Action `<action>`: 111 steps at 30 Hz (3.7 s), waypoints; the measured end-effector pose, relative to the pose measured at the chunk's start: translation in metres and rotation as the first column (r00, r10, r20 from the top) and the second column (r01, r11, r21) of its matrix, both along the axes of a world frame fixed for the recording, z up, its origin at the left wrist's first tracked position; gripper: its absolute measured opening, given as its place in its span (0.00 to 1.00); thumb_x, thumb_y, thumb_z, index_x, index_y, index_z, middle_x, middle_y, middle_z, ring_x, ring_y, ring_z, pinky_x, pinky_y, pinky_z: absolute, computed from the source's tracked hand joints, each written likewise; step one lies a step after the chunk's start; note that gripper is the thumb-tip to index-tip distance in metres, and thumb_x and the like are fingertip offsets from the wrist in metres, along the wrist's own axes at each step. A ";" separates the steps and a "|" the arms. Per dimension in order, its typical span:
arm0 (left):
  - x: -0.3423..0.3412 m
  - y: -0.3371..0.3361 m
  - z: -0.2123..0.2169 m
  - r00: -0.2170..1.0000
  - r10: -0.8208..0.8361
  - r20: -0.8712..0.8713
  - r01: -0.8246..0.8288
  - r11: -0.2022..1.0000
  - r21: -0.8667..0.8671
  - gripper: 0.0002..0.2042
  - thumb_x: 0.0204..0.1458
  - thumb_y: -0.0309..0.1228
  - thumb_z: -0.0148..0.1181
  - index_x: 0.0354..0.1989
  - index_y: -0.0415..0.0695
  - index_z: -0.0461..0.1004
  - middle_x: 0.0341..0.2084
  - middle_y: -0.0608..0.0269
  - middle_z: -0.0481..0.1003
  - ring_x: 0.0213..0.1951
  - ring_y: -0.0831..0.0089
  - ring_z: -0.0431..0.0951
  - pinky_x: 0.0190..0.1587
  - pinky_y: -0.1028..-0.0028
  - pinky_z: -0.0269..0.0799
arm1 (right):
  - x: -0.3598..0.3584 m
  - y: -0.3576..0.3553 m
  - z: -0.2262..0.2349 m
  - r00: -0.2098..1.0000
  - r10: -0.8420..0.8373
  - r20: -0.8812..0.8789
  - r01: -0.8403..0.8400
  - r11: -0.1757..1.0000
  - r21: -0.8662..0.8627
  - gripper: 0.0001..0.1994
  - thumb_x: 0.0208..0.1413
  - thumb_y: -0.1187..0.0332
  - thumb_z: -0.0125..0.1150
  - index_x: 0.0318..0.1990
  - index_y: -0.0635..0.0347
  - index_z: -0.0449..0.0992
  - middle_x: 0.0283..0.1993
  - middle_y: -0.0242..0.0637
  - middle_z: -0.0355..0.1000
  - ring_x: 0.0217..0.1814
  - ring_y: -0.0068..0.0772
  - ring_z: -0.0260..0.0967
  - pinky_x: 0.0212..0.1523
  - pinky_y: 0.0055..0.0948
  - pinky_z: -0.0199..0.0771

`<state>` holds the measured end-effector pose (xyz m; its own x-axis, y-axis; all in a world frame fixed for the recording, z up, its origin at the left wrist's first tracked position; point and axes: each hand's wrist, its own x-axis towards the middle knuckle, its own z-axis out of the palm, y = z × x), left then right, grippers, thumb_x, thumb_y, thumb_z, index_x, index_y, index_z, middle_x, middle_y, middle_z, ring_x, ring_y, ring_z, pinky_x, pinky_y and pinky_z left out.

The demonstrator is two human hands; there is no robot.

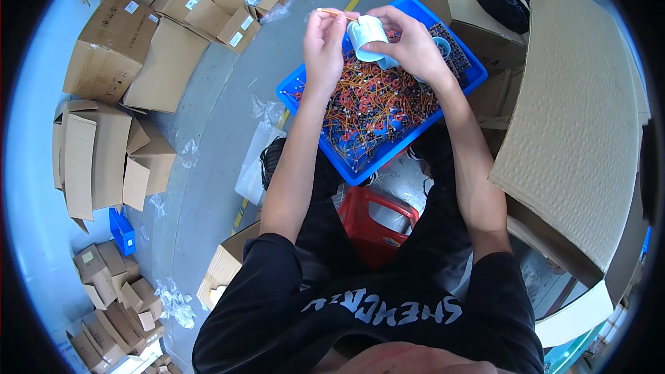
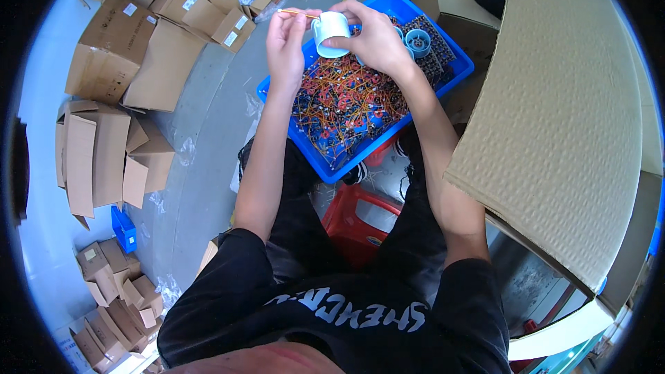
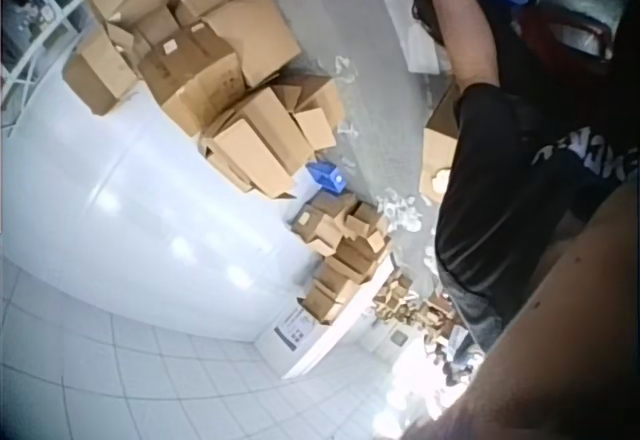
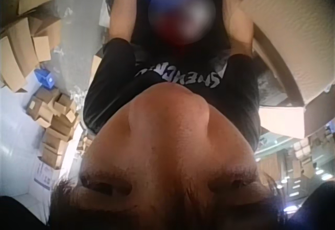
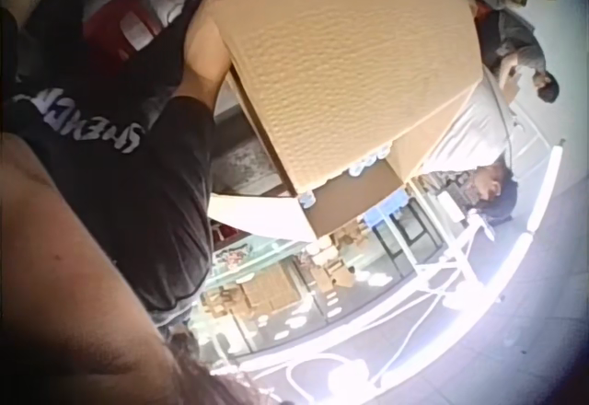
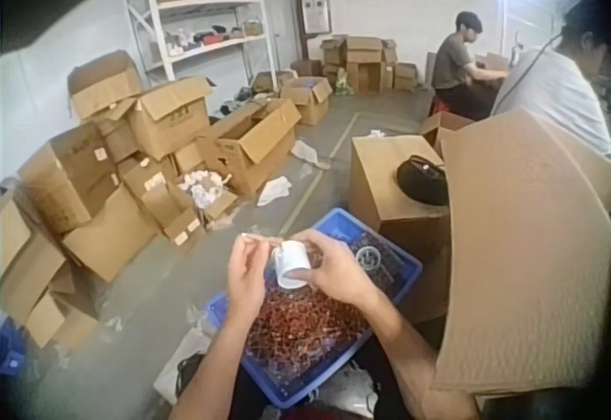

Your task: Assembling small electronic or plastic components by placing colorful parts into blue cups and packing them into a large cardboard box.

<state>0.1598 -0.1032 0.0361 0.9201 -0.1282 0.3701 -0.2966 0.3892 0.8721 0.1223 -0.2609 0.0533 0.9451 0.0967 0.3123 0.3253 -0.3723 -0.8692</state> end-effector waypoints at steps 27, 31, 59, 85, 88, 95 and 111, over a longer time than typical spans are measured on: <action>-0.007 0.011 -0.042 0.880 -0.401 -0.256 0.331 0.130 0.934 0.16 0.55 0.40 0.54 0.43 0.40 0.72 0.39 0.52 0.77 0.42 0.60 0.77 0.44 0.65 0.70 | -0.024 -0.163 -0.035 0.738 -0.302 -0.603 -0.007 0.891 -0.455 0.24 0.34 0.61 0.75 0.41 0.63 0.77 0.37 0.42 0.76 0.37 0.36 0.74 0.40 0.32 0.73; -0.009 0.006 -0.038 0.853 -0.425 -0.303 0.387 0.127 0.913 0.17 0.55 0.42 0.53 0.43 0.40 0.72 0.41 0.52 0.76 0.44 0.60 0.76 0.46 0.65 0.70 | -0.015 -0.157 -0.046 0.715 -0.288 -0.637 -0.123 0.845 -0.521 0.21 0.38 0.65 0.72 0.42 0.62 0.76 0.38 0.38 0.75 0.36 0.29 0.73 0.34 0.28 0.74; -0.010 -0.083 -0.059 0.944 -0.231 0.234 -0.163 0.291 0.943 0.15 0.51 0.34 0.53 0.46 0.41 0.68 0.48 0.50 0.69 0.40 0.52 0.76 0.42 0.56 0.71 | -0.020 -0.093 -0.086 0.917 -0.398 -0.009 0.274 0.648 -0.710 0.21 0.51 0.81 0.46 0.52 0.51 0.64 0.47 0.59 0.68 0.50 0.58 0.67 0.47 0.44 0.70; 0.005 -0.081 -0.115 0.848 -0.422 0.320 -0.079 0.498 0.864 0.18 0.45 0.18 0.50 0.47 0.38 0.71 0.43 0.46 0.73 0.47 0.50 0.72 0.50 0.61 0.67 | -0.368 0.083 0.117 0.884 -0.392 0.253 0.437 0.886 -0.156 0.08 0.45 0.76 0.58 0.36 0.60 0.75 0.48 0.50 0.70 0.43 0.47 0.74 0.40 0.34 0.77; -0.001 -0.067 -0.109 0.776 -0.428 0.462 -0.195 0.534 0.823 0.18 0.44 0.18 0.52 0.47 0.36 0.70 0.43 0.45 0.72 0.47 0.49 0.72 0.51 0.63 0.66 | -0.469 0.047 0.181 0.607 -0.663 0.438 0.794 0.494 -0.354 0.04 0.46 0.79 0.55 0.27 0.61 0.77 0.40 0.49 0.74 0.36 0.43 0.75 0.35 0.33 0.76; -0.021 -0.073 -0.110 0.804 -0.376 0.460 -0.249 0.491 0.835 0.19 0.42 0.18 0.55 0.47 0.33 0.70 0.42 0.43 0.72 0.46 0.49 0.72 0.50 0.63 0.66 | -0.729 -0.198 0.236 -0.265 -0.798 0.541 0.942 -0.333 -0.029 0.07 0.49 0.80 0.53 0.36 0.64 0.75 0.29 0.35 0.74 0.30 0.23 0.70 0.31 0.24 0.69; -0.027 -0.049 -0.126 0.943 -0.288 0.168 -0.021 0.452 0.892 0.15 0.52 0.27 0.53 0.46 0.31 0.70 0.41 0.53 0.76 0.44 0.64 0.73 0.48 0.65 0.67 | -0.777 -0.554 0.082 -0.631 -0.773 0.059 0.694 -0.598 -0.401 0.11 0.45 0.67 0.56 0.37 0.48 0.81 0.38 0.41 0.77 0.38 0.42 0.77 0.40 0.37 0.77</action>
<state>0.1330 -0.1523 -0.0896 0.7467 -0.6357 0.1959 -0.5783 -0.4749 0.6633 -0.6550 -0.8148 0.1353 -0.4216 -0.8548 0.3027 -0.7643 0.1554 -0.6258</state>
